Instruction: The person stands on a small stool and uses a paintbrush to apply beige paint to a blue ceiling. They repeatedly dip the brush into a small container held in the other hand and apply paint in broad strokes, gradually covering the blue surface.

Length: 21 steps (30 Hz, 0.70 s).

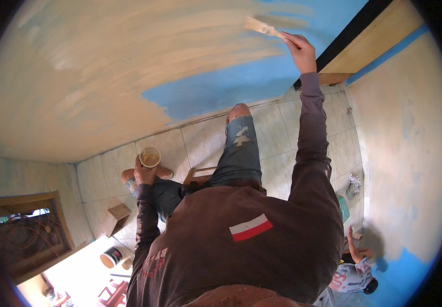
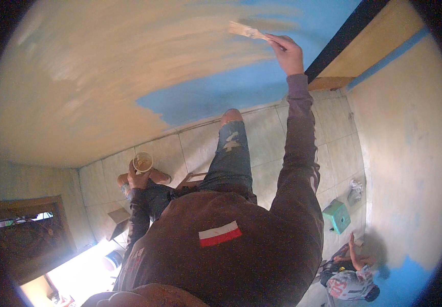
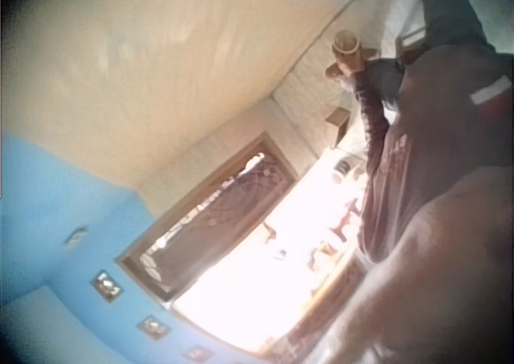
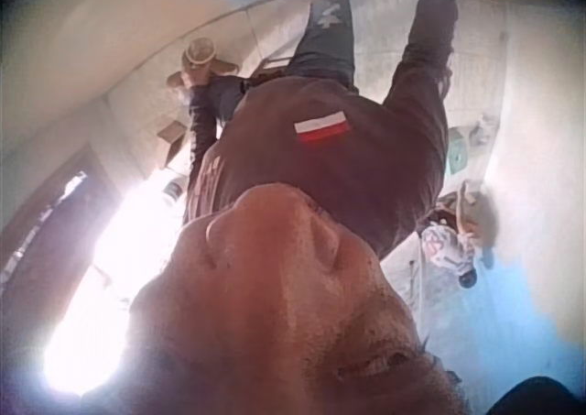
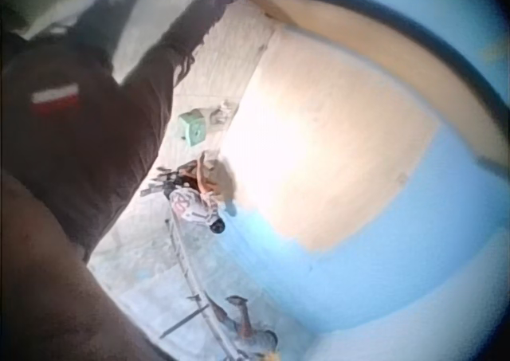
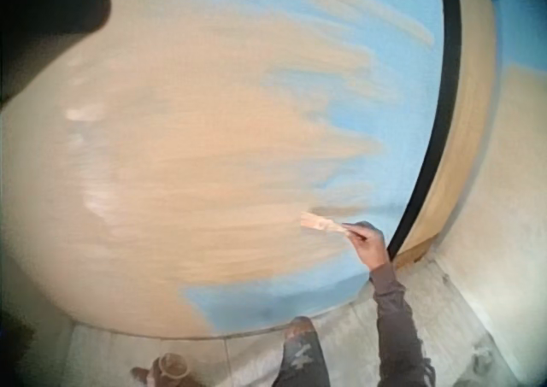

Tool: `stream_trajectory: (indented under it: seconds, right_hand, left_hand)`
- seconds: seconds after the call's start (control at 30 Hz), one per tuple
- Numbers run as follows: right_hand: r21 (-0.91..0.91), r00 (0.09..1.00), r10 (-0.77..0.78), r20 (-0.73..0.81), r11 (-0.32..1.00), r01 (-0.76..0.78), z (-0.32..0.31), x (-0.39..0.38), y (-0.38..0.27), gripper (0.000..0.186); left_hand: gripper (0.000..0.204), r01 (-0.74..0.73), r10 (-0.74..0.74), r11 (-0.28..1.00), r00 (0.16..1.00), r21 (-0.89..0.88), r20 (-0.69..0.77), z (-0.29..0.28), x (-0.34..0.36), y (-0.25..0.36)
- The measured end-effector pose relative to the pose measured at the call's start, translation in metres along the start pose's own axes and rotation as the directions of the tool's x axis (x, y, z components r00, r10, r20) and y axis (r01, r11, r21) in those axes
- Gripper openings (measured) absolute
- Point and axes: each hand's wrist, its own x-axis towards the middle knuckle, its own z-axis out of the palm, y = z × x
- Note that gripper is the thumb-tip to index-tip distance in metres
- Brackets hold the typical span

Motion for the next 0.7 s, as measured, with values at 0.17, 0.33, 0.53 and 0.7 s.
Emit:
stream_trajectory:
  seconds: [0.17, 0.33, 0.53, 0.7]
  right_hand:
    - [-0.068, 0.997, -0.056, -0.046, 0.996, 0.053, 0.008, 0.021, 0.030, 0.021]
    - [-0.114, 0.994, 0.056, -0.092, 0.991, -0.067, -0.028, 0.028, 0.066, 0.022]
    - [-0.239, 0.974, 0.086, -0.212, 0.961, -0.137, -0.065, 0.011, 0.099, 0.024]
    - [-0.281, 0.886, 0.090, -0.455, 0.929, -0.239, -0.069, -0.016, 0.093, 0.023]
  left_hand:
    - [0.088, -0.010, 0.010, 1.000, 1.000, 0.005, -0.014, -0.001, 0.001, -0.003]
    - [0.087, -0.028, 0.028, 1.000, 1.000, -0.006, -0.007, -0.002, 0.002, 0.000]
    - [0.087, 0.001, -0.001, 1.000, 1.000, 0.009, -0.006, -0.002, 0.000, 0.005]
    - [0.089, 0.011, -0.011, 1.000, 1.000, 0.005, -0.005, -0.001, -0.001, 0.002]
